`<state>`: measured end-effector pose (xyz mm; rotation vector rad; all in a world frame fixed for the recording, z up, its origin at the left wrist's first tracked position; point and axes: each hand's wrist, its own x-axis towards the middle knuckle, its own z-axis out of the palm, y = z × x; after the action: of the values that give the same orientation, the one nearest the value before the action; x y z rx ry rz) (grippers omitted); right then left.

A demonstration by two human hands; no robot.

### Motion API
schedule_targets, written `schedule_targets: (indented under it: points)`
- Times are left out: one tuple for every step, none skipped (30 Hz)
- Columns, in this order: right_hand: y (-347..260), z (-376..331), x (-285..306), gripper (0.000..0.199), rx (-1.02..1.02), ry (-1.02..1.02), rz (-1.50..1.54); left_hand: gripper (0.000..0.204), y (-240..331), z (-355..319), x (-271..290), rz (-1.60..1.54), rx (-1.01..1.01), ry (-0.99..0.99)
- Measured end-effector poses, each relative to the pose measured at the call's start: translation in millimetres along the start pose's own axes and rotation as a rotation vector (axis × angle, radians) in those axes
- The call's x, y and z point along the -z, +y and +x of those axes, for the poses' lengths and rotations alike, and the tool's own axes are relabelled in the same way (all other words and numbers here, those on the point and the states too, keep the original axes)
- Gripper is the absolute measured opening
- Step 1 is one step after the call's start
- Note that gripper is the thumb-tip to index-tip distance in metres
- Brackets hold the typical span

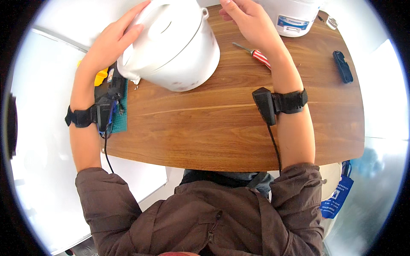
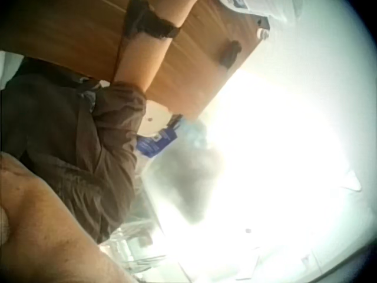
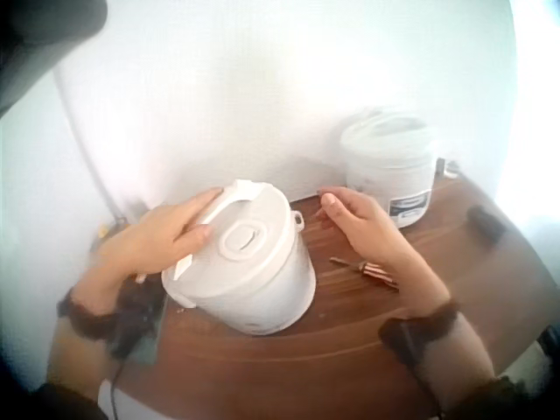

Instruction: The person disassembles a white rice cooker on a wooden table. They open the lid, remove the inner pot, and use a screwdriver to unscrew and separate the lid components.

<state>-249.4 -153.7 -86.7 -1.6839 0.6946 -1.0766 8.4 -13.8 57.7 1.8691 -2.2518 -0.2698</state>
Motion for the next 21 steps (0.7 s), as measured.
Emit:
schedule_targets:
  points:
    - [1, 2, -1, 0.042, -0.024, 0.013, -0.003, 0.053, -8, -4, -1, -0.003, -0.053, 0.03]
    - [2, 4, -4, 0.038, 0.066, 0.089, -0.056, 0.05, -27, -11, -6, -0.006, -0.106, 0.06]
    - [4, 4, -3, 0.043, 0.031, 0.066, -0.076, 0.048, -29, -12, -5, -0.012, -0.166, 0.086]
    - [6, 4, 0, 0.05, -0.003, 0.043, -0.095, 0.048, -29, -13, 0, 0.022, -0.175, 0.068]
    - [7, 4, 1, 0.057, -0.037, 0.019, -0.114, 0.05, -26, -18, 5, 0.057, -0.184, 0.049]
    - [8, 2, 0, 0.057, -0.02, 0.018, -0.12, 0.053, -20, -22, 8, 0.089, -0.188, 0.031]
    - [8, 1, -2, 0.057, -0.004, 0.016, -0.125, 0.055, -18, -24, 8, 0.106, -0.191, 0.053]
    - [9, 1, -4, 0.057, 0.013, 0.014, -0.131, 0.057, -17, -26, 6, 0.122, -0.194, 0.074]
    - [4, -1, -6, 0.056, -0.013, -0.01, -0.143, 0.06, -17, -28, 3, 0.139, -0.192, 0.096]
    - [-3, -4, -7, 0.055, -0.039, -0.033, -0.154, 0.06, -18, -30, -1, 0.101, -0.215, 0.147]
    - [-7, -6, -8, 0.054, -0.065, -0.057, -0.165, 0.06, -21, -32, -7, 0.062, -0.239, 0.197]
    - [-5, -6, -14, 0.054, -0.022, -0.075, -0.176, 0.06, -25, -37, -12, 0.026, -0.255, 0.249]
    - [-3, -7, -15, 0.053, 0.016, -0.079, -0.2, 0.058, -28, -37, -17, -0.015, -0.255, 0.295]
    - [-2, -7, -15, 0.053, 0.055, -0.084, -0.223, 0.056, -31, -37, -22, -0.056, -0.255, 0.341]
    - [-4, -9, -17, 0.052, 0.068, -0.114, -0.218, 0.054, -34, -40, -29, -0.098, -0.248, 0.393]
    - [-8, -13, -18, 0.052, 0.081, -0.144, -0.213, 0.052, -38, -41, -34, -0.135, -0.255, 0.433]
    - [-11, -16, -21, 0.051, 0.095, -0.174, -0.208, 0.05, -42, -43, -37, -0.171, -0.261, 0.474]
    - [-13, -16, -23, 0.052, 0.092, -0.2, -0.204, 0.048, -46, -44, -37, -0.206, -0.268, 0.516]
    - [-15, -18, -25, 0.053, 0.071, -0.202, -0.171, 0.047, -49, -45, -36, -0.279, -0.235, 0.556]
    - [-18, -20, -27, 0.054, 0.05, -0.206, -0.138, 0.046, -53, -45, -35, -0.352, -0.201, 0.596]
    - [-20, -19, -30, 0.054, 0.033, -0.21, -0.102, 0.045, -57, -46, -32, -0.418, -0.167, 0.638]
